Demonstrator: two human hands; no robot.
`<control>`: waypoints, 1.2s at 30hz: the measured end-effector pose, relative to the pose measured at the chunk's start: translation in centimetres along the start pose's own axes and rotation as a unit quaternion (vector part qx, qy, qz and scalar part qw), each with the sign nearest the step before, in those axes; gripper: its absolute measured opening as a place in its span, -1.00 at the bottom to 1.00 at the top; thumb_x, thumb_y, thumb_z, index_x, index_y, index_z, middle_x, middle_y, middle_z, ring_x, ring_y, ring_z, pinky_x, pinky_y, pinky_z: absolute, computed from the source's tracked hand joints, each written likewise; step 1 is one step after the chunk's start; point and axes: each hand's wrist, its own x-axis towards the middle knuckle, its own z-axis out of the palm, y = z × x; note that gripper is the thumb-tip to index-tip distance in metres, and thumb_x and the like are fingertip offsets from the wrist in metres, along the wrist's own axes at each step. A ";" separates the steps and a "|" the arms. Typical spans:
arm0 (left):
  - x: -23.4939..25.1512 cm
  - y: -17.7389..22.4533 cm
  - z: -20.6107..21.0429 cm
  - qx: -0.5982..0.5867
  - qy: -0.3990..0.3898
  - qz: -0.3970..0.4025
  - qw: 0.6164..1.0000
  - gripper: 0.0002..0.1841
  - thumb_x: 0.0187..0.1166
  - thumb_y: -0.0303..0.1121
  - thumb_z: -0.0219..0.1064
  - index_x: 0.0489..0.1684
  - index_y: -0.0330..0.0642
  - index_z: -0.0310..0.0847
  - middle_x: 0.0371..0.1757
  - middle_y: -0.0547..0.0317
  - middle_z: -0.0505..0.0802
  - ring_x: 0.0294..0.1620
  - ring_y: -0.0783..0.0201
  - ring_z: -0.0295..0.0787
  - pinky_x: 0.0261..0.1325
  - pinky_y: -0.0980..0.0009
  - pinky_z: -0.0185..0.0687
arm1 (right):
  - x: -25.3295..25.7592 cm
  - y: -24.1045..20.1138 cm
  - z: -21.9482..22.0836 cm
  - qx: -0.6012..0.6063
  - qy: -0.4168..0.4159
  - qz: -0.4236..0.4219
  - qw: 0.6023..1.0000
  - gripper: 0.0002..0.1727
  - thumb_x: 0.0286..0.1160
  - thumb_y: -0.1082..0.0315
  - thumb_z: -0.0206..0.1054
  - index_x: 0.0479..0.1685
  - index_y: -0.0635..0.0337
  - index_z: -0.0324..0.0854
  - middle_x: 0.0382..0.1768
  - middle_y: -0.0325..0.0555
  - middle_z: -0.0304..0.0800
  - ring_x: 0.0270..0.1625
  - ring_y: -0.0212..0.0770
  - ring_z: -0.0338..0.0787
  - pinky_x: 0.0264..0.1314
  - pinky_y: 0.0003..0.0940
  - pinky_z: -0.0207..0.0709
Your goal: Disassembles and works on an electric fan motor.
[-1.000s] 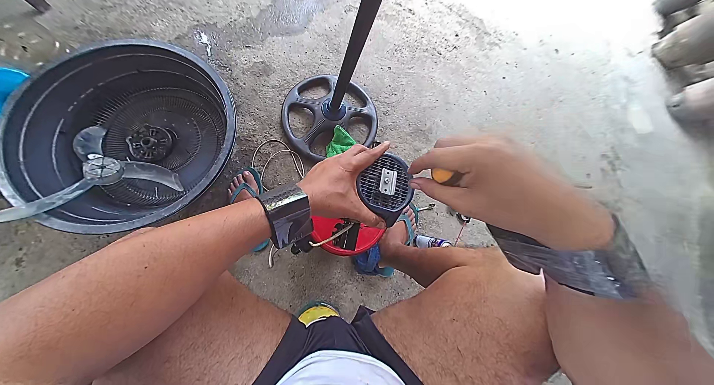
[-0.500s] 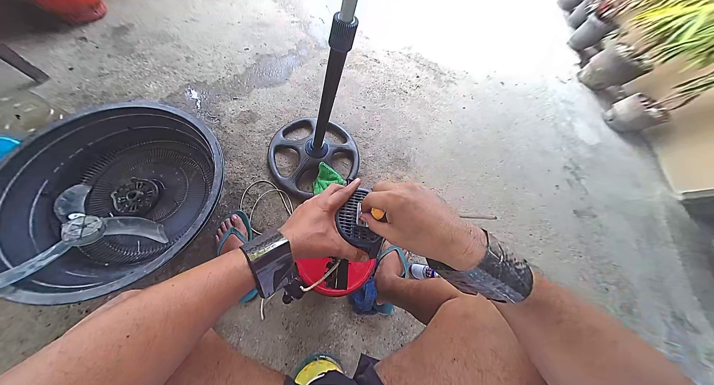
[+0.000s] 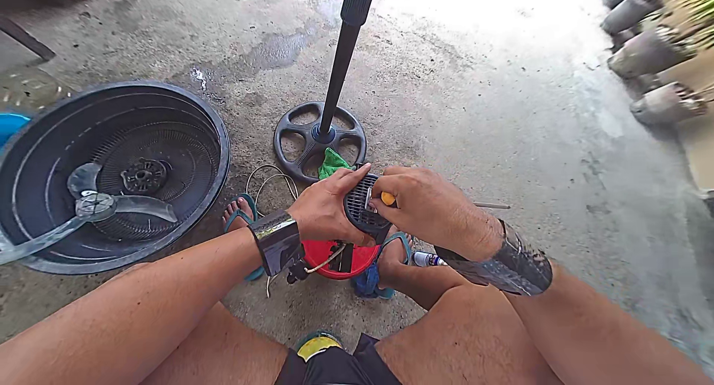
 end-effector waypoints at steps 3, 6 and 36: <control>0.1 0.1 0.2 0.013 -0.002 0.001 1.000 0.39 -0.29 0.27 0.78 0.88 0.41 0.01 0.60 0.39 0.53 0.42 0.36 0.61 0.35 0.03 0.66 | 0.0 -0.2 -0.1 0.030 -0.013 0.018 0.999 -0.91 0.43 0.26 0.42 -0.22 -0.07 0.84 -0.28 -0.30 0.73 -0.26 -0.31 0.75 -0.23 -0.20 0.67; 0.0 0.2 0.1 0.011 -0.007 -0.002 1.000 0.39 -0.28 0.26 0.79 0.88 0.41 0.01 0.60 0.39 0.52 0.42 0.36 0.60 0.36 0.04 0.66 | -0.1 0.2 0.0 0.064 0.005 0.006 0.998 -0.87 0.40 0.25 0.43 -0.15 -0.09 0.83 -0.27 -0.34 0.73 -0.25 -0.38 0.72 -0.23 -0.30 0.66; -0.2 0.1 0.2 0.004 0.009 0.011 1.000 0.38 -0.28 0.21 0.82 0.87 0.38 0.05 0.53 0.33 0.57 0.36 0.33 0.65 0.28 0.04 0.72 | 0.0 1.2 0.0 0.042 0.019 -0.087 0.995 -0.83 0.36 0.30 0.43 -0.11 -0.10 0.83 -0.20 -0.37 0.76 -0.25 -0.44 0.73 -0.23 -0.38 0.68</control>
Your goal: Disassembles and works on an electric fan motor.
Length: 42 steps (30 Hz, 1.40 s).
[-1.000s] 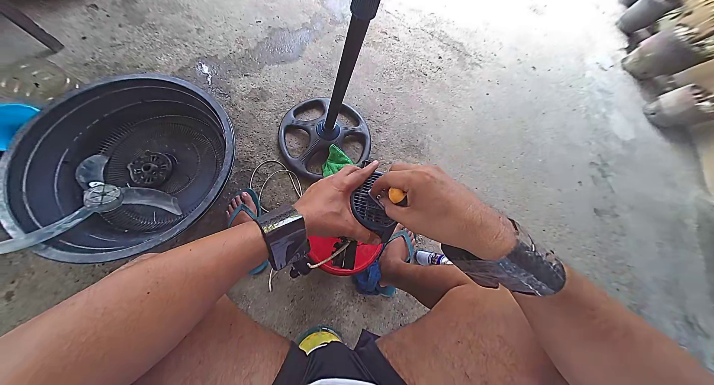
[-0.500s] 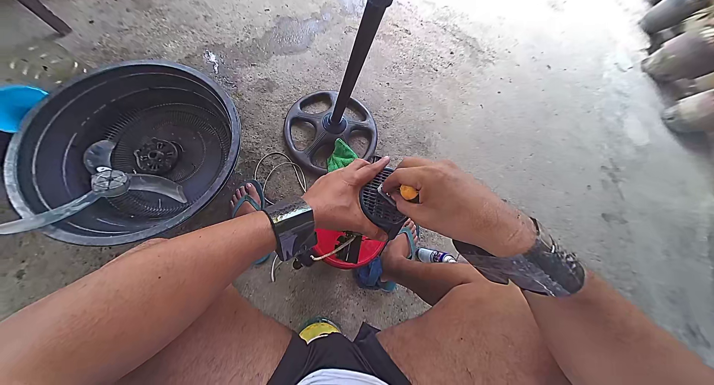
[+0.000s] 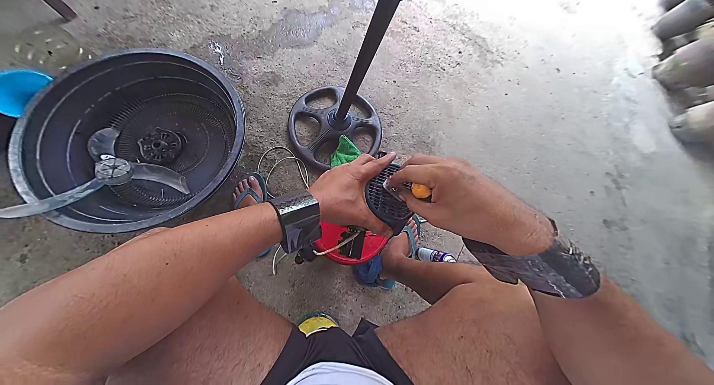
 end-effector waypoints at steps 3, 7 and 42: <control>0.1 -0.1 0.0 -0.005 0.002 0.001 1.000 0.37 -0.28 0.20 0.82 0.87 0.38 0.05 0.53 0.32 0.57 0.37 0.33 0.65 0.30 0.06 0.71 | 0.0 -0.3 0.2 -0.033 0.011 0.008 0.999 -0.87 0.41 0.22 0.47 -0.15 -0.05 0.84 -0.24 -0.34 0.79 -0.26 -0.39 0.76 -0.22 -0.34 0.70; 0.1 0.0 -0.1 -0.004 -0.005 -0.005 1.000 0.39 -0.28 0.21 0.82 0.88 0.38 0.03 0.57 0.33 0.54 0.39 0.34 0.64 0.32 0.06 0.70 | 0.1 -0.6 0.2 -0.047 0.010 0.018 0.999 -0.92 0.41 0.26 0.47 -0.24 0.00 0.81 -0.27 -0.29 0.77 -0.29 -0.34 0.76 -0.25 -0.30 0.70; 0.0 0.1 -0.1 0.003 -0.002 0.003 1.000 0.38 -0.27 0.17 0.83 0.88 0.31 0.06 0.53 0.27 0.57 0.34 0.29 0.67 0.25 0.04 0.73 | 0.3 0.0 0.1 0.026 0.006 -0.019 0.999 -0.82 0.28 0.45 0.44 -0.22 -0.06 0.84 -0.19 -0.36 0.80 -0.22 -0.46 0.75 -0.19 -0.44 0.69</control>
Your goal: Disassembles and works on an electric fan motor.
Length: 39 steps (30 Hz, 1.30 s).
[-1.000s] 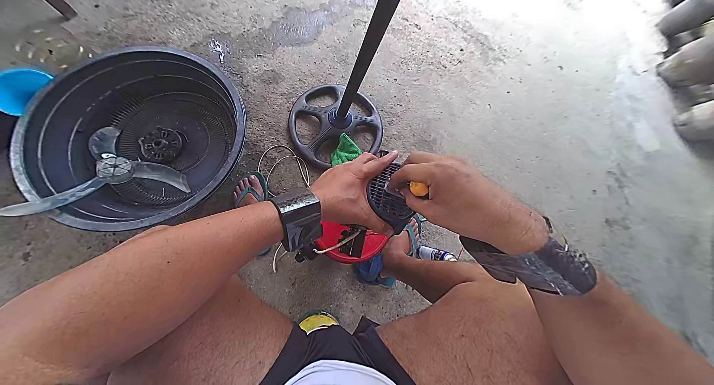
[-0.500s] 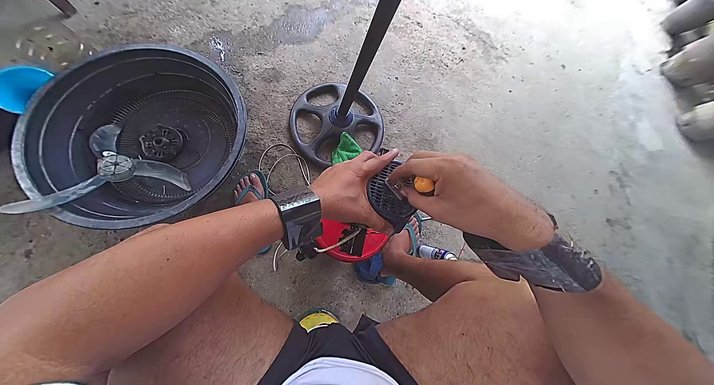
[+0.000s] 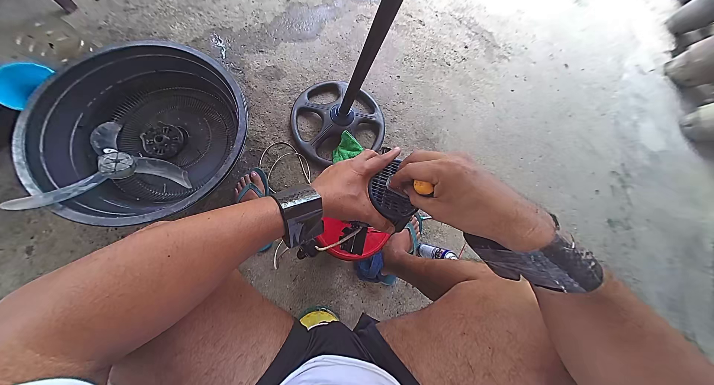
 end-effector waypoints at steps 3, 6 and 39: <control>0.0 -0.1 0.1 -0.005 0.006 0.005 1.000 0.38 -0.28 0.17 0.83 0.87 0.31 0.07 0.53 0.28 0.58 0.34 0.30 0.67 0.25 0.05 0.73 | -0.2 0.0 -0.1 -0.009 0.007 0.012 1.000 -0.86 0.35 0.33 0.48 -0.15 -0.04 0.85 -0.19 -0.35 0.82 -0.21 -0.45 0.77 -0.16 -0.43 0.70; -0.1 -0.1 0.1 -0.007 0.007 0.006 1.000 0.37 -0.27 0.16 0.83 0.87 0.32 0.07 0.53 0.29 0.57 0.33 0.31 0.67 0.24 0.04 0.74 | -0.2 -0.2 0.1 -0.027 0.016 0.021 0.999 -0.88 0.36 0.26 0.50 -0.19 0.00 0.84 -0.26 -0.34 0.80 -0.27 -0.43 0.76 -0.20 -0.41 0.70; -0.1 -0.2 0.3 -0.005 0.017 0.026 0.999 0.36 -0.27 0.15 0.84 0.86 0.24 0.11 0.51 0.25 0.59 0.34 0.28 0.67 0.27 0.05 0.72 | 0.0 -0.6 0.1 -0.006 0.013 0.020 1.000 -0.88 0.23 0.40 0.48 -0.30 -0.05 0.83 -0.25 -0.37 0.80 -0.29 -0.45 0.74 -0.26 -0.41 0.67</control>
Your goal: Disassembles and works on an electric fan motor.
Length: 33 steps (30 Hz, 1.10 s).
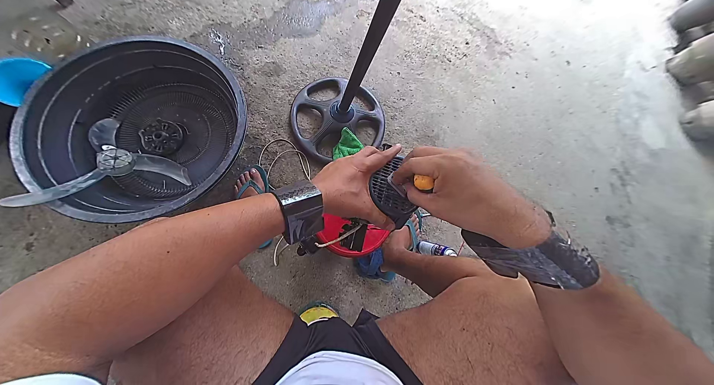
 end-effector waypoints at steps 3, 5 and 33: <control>0.0 0.0 0.1 0.001 0.003 0.001 1.000 0.36 -0.27 0.15 0.84 0.86 0.24 0.11 0.52 0.24 0.60 0.34 0.28 0.68 0.26 0.04 0.73 | 0.0 -0.1 -0.2 0.012 0.006 -0.006 1.000 -0.84 0.19 0.45 0.47 -0.31 -0.04 0.83 -0.21 -0.37 0.82 -0.28 -0.46 0.74 -0.26 -0.44 0.66; -0.1 -0.1 0.1 -0.010 0.005 -0.002 1.000 0.36 -0.28 0.14 0.84 0.86 0.28 0.11 0.51 0.27 0.60 0.33 0.30 0.68 0.25 0.05 0.75 | -0.2 0.0 -0.7 0.021 0.020 -0.001 1.000 -0.84 0.18 0.42 0.45 -0.30 -0.06 0.85 -0.20 -0.40 0.83 -0.27 -0.51 0.74 -0.28 -0.48 0.66; -1.6 -1.5 -0.2 -0.045 0.031 -0.001 0.999 0.43 -0.35 0.13 0.86 0.88 0.31 0.04 0.51 0.37 0.58 0.38 0.43 0.64 0.32 0.20 0.75 | -4.4 8.1 15.9 0.174 -0.175 0.192 0.950 -0.92 0.31 0.34 0.52 -0.27 0.05 0.82 -0.27 -0.11 0.86 -0.12 -0.15 0.81 0.01 0.00 0.63</control>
